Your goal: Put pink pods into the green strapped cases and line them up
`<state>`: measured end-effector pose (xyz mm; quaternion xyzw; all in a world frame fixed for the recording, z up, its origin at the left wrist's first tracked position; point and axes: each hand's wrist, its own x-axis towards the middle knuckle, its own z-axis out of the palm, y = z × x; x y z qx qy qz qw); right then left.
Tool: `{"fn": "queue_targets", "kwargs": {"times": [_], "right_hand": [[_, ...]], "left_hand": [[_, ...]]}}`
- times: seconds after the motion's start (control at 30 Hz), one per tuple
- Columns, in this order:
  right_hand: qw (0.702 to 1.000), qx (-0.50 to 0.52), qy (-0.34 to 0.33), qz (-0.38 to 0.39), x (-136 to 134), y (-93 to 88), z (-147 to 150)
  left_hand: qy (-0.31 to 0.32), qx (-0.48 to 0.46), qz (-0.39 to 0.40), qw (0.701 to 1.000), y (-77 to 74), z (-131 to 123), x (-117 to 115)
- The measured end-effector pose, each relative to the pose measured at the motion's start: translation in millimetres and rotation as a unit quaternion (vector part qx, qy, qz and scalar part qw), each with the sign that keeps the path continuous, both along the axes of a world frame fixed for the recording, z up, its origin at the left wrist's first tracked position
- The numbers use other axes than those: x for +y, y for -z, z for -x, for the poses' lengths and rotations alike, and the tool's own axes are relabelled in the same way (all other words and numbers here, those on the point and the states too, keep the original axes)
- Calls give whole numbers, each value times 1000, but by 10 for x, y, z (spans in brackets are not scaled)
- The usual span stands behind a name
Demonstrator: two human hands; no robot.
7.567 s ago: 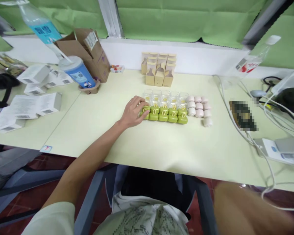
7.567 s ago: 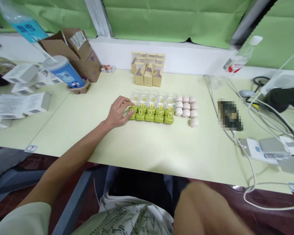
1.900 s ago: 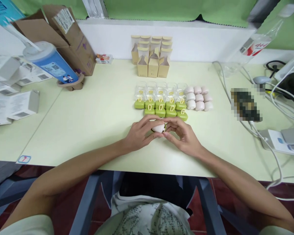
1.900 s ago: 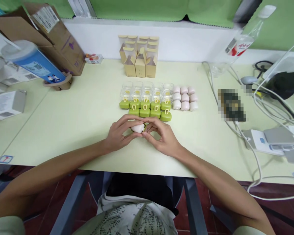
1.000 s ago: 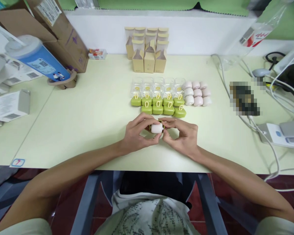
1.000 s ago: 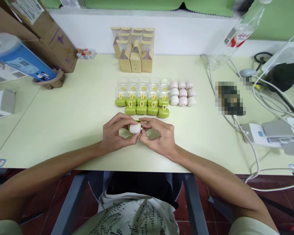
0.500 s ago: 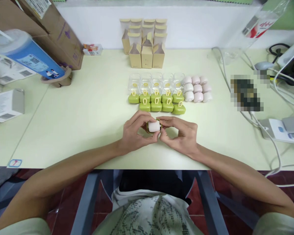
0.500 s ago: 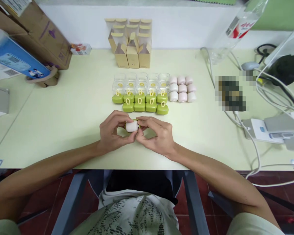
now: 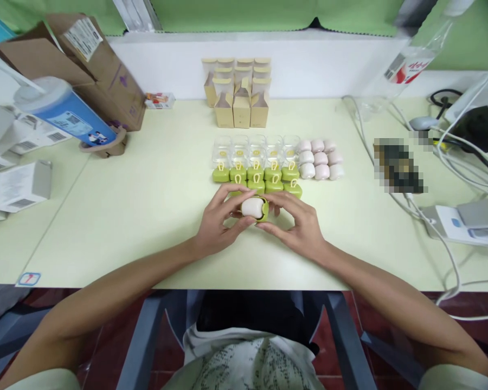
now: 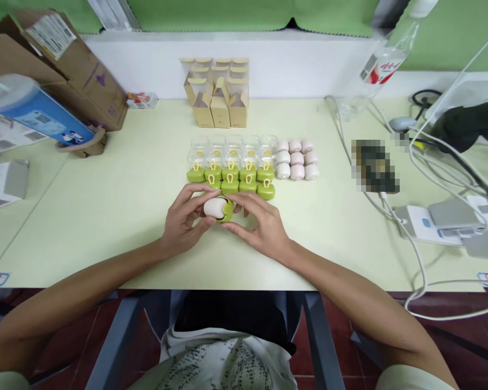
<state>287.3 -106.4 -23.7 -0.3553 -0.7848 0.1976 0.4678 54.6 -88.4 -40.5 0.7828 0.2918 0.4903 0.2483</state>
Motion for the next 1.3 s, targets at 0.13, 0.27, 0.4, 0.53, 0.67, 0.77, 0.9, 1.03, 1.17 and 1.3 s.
{"fn": "queue_targets", "kwargs": {"times": [0.13, 0.27, 0.4, 0.53, 0.67, 0.77, 0.9, 1.03, 1.17, 1.3], "right_hand": [[998, 31, 52, 18, 23, 12, -63], [992, 97, 59, 53, 49, 26, -86], [994, 101, 6, 48, 32, 46, -48], [992, 114, 49, 25, 78, 79, -90], [982, 148, 113, -1, 189, 103, -200], [984, 125, 124, -16, 208, 101, -238], [987, 81, 138, -1, 165, 119, -232], [986, 104, 119, 53, 171, 150, -241], [989, 110, 89, 51, 312, -43, -260], [997, -65, 13, 37, 595, -479, -72]], "left_hand": [[10, 17, -40, 999, -25, 26, -8], [4, 28, -86, 996, -77, 60, -25], [48, 39, 2, 998, -119, 32, -114], [4, 24, -94, 995, -123, 49, -127], [-142, 71, -200, 967, -166, 317, 211], [-193, 213, -266, 920, -171, 604, 560], [-157, 351, -272, 882, -91, 786, 808], [-144, 375, -256, 879, -82, 785, 819], [-47, 368, -268, 889, -190, 834, 727], [-5, 273, -264, 925, -193, 873, 689]]}}
